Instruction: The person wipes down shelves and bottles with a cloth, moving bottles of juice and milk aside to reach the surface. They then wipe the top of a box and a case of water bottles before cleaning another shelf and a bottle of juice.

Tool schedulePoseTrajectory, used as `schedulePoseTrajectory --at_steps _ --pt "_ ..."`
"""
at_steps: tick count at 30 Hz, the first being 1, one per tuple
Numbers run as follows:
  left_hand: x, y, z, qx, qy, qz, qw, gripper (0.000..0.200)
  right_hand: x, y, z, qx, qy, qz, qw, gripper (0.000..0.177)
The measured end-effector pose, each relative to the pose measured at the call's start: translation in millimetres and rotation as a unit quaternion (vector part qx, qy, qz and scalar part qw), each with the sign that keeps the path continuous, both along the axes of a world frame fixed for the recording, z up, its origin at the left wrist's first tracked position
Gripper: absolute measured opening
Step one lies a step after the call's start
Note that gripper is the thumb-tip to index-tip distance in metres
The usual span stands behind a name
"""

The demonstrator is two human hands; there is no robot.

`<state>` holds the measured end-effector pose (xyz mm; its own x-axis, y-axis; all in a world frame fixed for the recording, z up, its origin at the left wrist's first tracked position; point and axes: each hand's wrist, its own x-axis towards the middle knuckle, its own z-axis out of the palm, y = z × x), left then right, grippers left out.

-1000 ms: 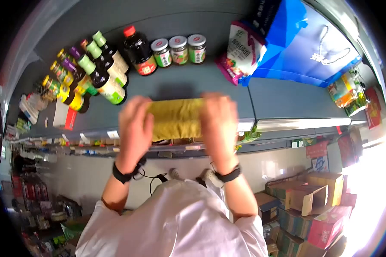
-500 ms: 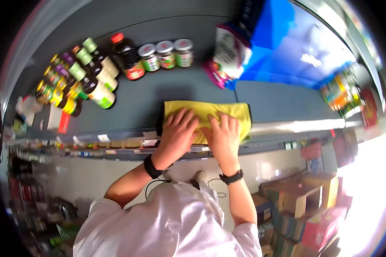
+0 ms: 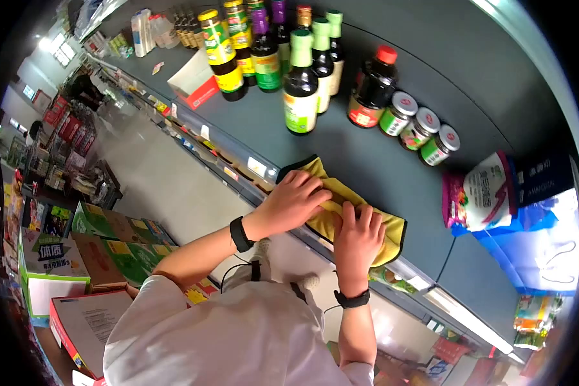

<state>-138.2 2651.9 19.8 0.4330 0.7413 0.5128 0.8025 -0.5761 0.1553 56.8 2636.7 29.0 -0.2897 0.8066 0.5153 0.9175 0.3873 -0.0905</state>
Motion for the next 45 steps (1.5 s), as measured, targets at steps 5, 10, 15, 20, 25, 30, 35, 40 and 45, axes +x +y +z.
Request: schedulePoseTrajectory --at_steps 5,10,15,20,25,30,35,40,45 --pt "-71 12 2 0.004 0.005 -0.002 1.000 0.034 -69 14 -1 0.022 0.001 0.002 1.000 0.025" --pt "-152 27 3 -0.007 0.012 0.003 1.000 0.033 -153 32 -2 0.032 0.009 0.010 0.999 0.026" --pt "-235 42 7 -0.004 0.002 -0.007 1.000 0.033 -238 47 -5 0.028 0.018 0.011 0.999 0.023" --pt "-290 53 7 -0.011 -0.004 0.019 1.000 0.036 -295 61 -7 0.035 0.016 0.014 0.999 0.020" --pt "-285 59 17 -0.018 0.025 -0.039 0.999 0.032 -277 53 -10 0.018 0.046 0.039 0.998 0.032" --pt "-215 62 24 -0.038 0.016 -0.160 0.986 0.028 -205 27 -7 0.032 0.115 -0.030 0.992 0.036" --pt "-119 41 52 -0.089 -0.037 -0.287 0.953 0.023 -122 -23 8 0.039 0.217 -0.101 0.970 0.027" --pt "-48 -13 84 -0.282 -0.095 -0.433 0.851 0.019 -51 -120 17 0.088 0.218 -0.111 0.966 0.027" --pt "42 -49 57 -0.472 -0.020 -0.497 0.728 0.019 -6 -229 -49 0.002 0.307 -0.216 0.927 0.026"
